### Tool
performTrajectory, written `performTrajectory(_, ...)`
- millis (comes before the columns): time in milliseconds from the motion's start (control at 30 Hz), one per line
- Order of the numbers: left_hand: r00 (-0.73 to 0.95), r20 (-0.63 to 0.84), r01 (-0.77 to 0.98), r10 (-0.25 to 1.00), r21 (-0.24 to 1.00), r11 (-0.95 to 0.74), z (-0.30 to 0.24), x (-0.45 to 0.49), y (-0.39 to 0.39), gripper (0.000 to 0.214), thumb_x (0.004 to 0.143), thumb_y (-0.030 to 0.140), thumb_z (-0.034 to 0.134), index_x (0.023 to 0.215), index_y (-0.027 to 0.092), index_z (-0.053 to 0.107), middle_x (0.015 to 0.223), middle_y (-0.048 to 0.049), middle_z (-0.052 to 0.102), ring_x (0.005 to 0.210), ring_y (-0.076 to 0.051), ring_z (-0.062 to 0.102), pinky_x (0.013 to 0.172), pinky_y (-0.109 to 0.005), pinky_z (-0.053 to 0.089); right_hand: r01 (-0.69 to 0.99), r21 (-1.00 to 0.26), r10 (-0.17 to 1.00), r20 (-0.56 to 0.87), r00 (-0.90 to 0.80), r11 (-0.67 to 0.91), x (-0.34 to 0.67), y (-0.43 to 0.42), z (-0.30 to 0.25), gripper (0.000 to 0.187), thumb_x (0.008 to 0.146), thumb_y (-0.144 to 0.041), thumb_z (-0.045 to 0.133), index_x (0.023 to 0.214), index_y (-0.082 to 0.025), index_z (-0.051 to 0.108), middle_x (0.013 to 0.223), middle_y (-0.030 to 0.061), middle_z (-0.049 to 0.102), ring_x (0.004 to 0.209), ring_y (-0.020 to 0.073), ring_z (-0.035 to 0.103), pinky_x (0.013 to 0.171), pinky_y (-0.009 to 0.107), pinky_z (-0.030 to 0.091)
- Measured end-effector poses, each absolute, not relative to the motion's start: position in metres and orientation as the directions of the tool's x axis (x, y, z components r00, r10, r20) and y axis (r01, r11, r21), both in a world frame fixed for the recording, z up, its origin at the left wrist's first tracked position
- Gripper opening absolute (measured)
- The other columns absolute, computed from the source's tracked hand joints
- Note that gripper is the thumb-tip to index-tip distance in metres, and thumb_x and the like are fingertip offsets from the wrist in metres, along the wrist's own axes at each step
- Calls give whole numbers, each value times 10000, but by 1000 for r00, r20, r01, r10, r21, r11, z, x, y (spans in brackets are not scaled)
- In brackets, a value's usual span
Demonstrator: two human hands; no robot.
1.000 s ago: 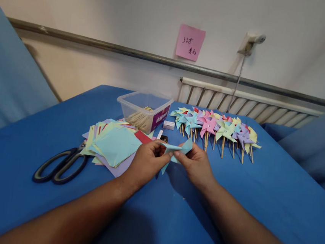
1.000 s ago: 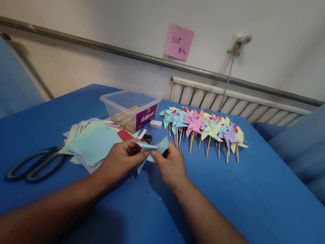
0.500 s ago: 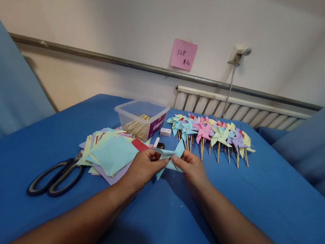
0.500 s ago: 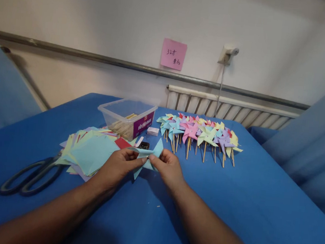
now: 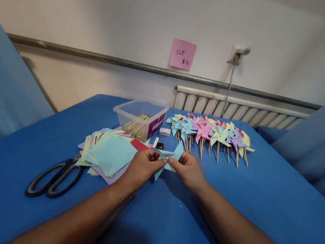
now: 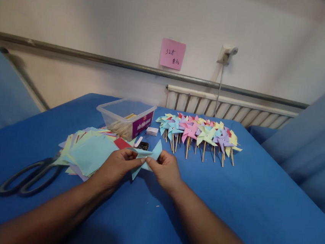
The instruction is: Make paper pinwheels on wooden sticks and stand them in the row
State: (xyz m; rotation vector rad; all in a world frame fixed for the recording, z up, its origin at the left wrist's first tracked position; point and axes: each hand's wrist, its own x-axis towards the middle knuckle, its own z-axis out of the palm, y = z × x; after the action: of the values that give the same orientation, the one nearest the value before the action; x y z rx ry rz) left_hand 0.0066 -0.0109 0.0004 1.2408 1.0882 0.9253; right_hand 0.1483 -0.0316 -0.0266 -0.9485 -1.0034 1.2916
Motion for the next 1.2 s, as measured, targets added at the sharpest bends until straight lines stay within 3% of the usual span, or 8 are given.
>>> performTrajectory(267,251,-162,-12,954,985,171,0,6,-10,293,592,311,772,816,154,665,681,-21,661,559,-126,582,503,-234,452,-237,-965,991,93,96,114,145,-29,-34,277,662,-382,716,826,-169,649,756,23,686,664,156,611,662,297,470)
performTrajectory(333,224,-153,-54,962,984,169,-1,6,-8,348,592,287,773,886,149,649,741,-40,680,621,-141,616,562,-247,478,-95,-980,970,158,186,177,148,-27,-36,218,717,-372,664,805,-176,625,726,11,660,627,145,580,622,282,448)
performTrajectory(400,135,-105,-51,985,992,113,-1,6,-7,374,572,273,785,889,141,637,800,-58,689,720,-162,639,652,-268,495,169,-952,917,294,269,256,155,-27,-36,160,771,-344,604,767,-184,602,681,-1,617,599,139,539,592,271,415)
performTrajectory(533,174,-96,-23,980,995,102,1,9,-13,313,607,286,763,861,141,652,824,-67,697,786,-175,641,742,-299,485,699,-606,753,641,148,379,167,-29,-29,122,833,-234,515,731,-193,567,699,21,580,671,166,528,643,289,384)
performTrajectory(633,336,-116,-137,935,976,170,3,11,-20,293,637,230,737,910,150,667,914,-84,711,862,-183,646,799,-300,474,820,-343,678,731,-73,458,169,-31,-23,120,851,-158,467,840,-185,583,804,56,628,789,193,561,736,322,386)
performTrajectory(767,422,-67,-239,904,954,183,3,10,-23,218,669,182,699,885,162,682,975,-87,708,853,-181,644,816,-306,469,858,-172,639,740,-211,483,164,-33,-20,133,855,-154,480,909,-177,600,900,83,648,869,220,563,780,357,386)
performTrajectory(1033,401,11,-272,916,956,107,1,7,-18,428,639,151,756,1054,186,657,1015,-60,697,914,-188,624,856,-300,448,809,-271,704,672,-229,521,155,-46,-16,392,791,-127,508,1183,-123,527,1099,139,584,986,255,528,833,408,426)
performTrajectory(1200,367,1,-278,930,954,109,-4,8,-12,263,659,236,757,896,147,685,889,-57,705,842,-191,623,805,-300,459,697,-452,744,645,-177,558,149,-51,-16,418,811,-85,469,1221,-144,525,1044,116,588,973,225,538,850,385,448)
